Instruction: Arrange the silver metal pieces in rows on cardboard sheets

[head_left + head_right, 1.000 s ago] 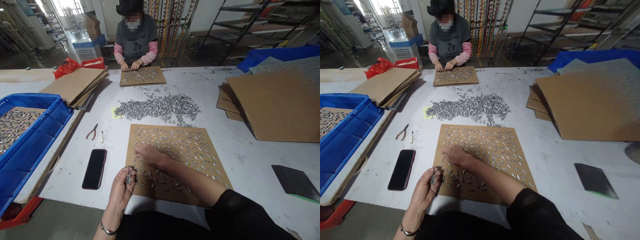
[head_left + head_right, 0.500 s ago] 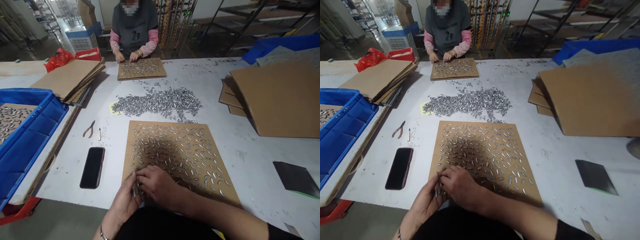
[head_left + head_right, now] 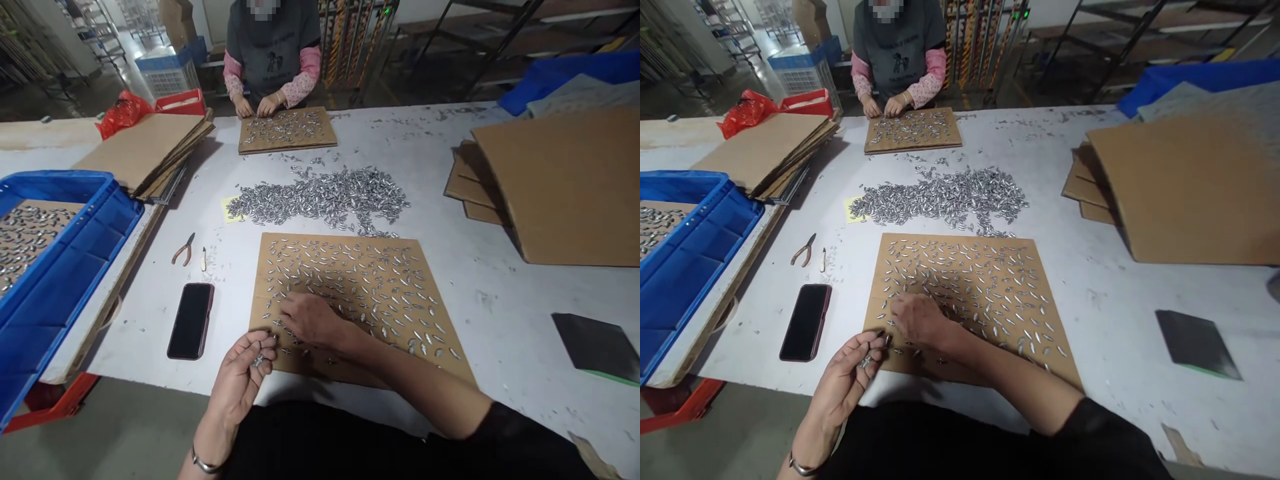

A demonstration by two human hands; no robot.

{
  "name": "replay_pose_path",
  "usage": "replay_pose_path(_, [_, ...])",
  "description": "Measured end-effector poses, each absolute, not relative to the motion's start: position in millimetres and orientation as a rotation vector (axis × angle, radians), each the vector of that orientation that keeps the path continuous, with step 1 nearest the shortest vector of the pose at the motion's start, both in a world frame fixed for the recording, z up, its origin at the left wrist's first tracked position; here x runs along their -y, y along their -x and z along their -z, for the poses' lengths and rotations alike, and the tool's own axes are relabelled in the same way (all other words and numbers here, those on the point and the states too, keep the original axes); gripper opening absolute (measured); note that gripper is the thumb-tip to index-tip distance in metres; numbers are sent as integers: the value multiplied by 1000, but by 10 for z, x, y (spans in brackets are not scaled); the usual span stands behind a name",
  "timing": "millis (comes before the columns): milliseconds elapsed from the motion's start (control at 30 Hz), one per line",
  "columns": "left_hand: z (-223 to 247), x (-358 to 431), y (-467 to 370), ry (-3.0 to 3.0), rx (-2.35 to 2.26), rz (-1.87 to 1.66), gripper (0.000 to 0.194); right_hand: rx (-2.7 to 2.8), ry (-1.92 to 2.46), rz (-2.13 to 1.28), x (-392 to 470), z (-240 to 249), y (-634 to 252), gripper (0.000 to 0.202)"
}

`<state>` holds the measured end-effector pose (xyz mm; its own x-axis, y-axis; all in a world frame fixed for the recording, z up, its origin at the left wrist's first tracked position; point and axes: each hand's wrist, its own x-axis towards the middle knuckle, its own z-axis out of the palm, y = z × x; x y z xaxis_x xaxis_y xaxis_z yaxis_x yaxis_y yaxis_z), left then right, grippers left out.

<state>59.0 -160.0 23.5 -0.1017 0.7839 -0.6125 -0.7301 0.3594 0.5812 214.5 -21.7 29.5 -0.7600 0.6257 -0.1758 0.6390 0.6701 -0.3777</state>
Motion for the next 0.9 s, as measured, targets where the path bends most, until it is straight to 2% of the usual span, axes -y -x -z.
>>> replay_pose_path(233, [-249,1562,-507,-35,-1069,-1319,24,-2766,-991,537,61,-289,-1894,21])
replay_pose_path(367, [-299,1607,-590,-39,-1041,-1272,26,-2929,-1085,632,294,-340,-2096,23])
replay_pose_path(433, [-308,1650,-648,-25,-979,-1218,28,-3072,-953,739,524,-348,-2237,25])
replay_pose_path(533, [-300,1702,-735,-16,-883,-1108,28,-3223,-726,843,843,-318,-2397,17])
replay_pose_path(733, [-310,1679,-881,-34,-835,-972,31,-3200,-762,879,1007,-241,-2537,10])
replay_pose_path(900, [-344,1673,-937,-26,-851,-929,34,-3143,-789,867,1058,-261,-2598,13])
